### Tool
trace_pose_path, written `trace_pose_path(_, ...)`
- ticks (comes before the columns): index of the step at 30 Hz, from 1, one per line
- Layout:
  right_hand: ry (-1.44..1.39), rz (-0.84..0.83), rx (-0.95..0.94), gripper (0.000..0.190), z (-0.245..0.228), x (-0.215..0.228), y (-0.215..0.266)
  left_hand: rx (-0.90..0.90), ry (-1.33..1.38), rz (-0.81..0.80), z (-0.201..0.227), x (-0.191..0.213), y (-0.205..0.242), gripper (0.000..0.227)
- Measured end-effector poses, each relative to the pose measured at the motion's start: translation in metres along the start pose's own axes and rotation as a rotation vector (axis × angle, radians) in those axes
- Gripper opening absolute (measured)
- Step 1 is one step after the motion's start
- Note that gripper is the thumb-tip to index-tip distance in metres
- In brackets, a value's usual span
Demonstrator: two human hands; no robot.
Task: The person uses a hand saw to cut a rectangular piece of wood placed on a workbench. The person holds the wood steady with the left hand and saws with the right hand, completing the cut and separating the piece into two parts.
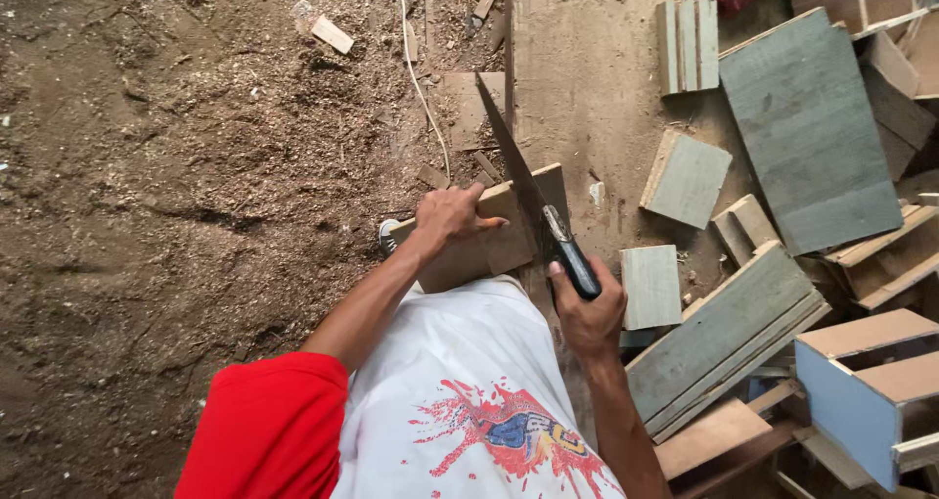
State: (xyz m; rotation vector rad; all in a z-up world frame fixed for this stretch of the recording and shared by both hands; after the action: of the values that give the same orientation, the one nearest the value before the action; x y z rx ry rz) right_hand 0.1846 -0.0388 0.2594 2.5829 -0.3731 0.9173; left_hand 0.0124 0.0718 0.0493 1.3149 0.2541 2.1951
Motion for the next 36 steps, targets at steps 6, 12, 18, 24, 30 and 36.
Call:
trace_pose_path(6, 0.031, 0.055, 0.108, 0.026, 0.005, 0.005, 0.009, -0.009, 0.042, 0.02, 0.005, 0.006, 0.008, 0.082)
trace_pose_path(12, -0.05, 0.062, 0.077, 0.027, 0.027, 0.007, 0.015, -0.032, 0.009, 0.031, 0.008, 0.0, 0.004, 0.081)
trace_pose_path(18, -0.012, 0.07, 0.193, 0.026, 0.029, 0.009, 0.02, -0.064, -0.004, 0.065, 0.005, -0.008, 0.0, 0.084)
trace_pose_path(24, -0.055, 0.02, 0.109, 0.025, 0.04, 0.004, 0.02, -0.056, -0.055, 0.023, 0.004, -0.016, -0.004, 0.088)
trace_pose_path(30, 0.03, 0.087, 0.132, 0.028, 0.037, 0.005, 0.016, -0.017, -0.031, -0.029, 0.002, -0.012, -0.001, 0.089)
trace_pose_path(36, 0.066, 0.066, 0.145, 0.027, 0.028, 0.012, 0.016, -0.015, -0.018, -0.014, 0.006, -0.006, 0.005, 0.087)
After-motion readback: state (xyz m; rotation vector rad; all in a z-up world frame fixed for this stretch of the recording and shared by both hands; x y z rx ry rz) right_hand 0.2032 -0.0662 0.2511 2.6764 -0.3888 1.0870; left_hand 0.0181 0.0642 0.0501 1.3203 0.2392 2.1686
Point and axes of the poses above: each hand's wrist, its own y-axis away from the middle knuckle, its own x-axis out of the back of the hand, z = x × y, the point moved 8 cm from there along -y, towards the middle knuckle, and after that the axes turned 2 degrees about x, right-handed, at the moved point
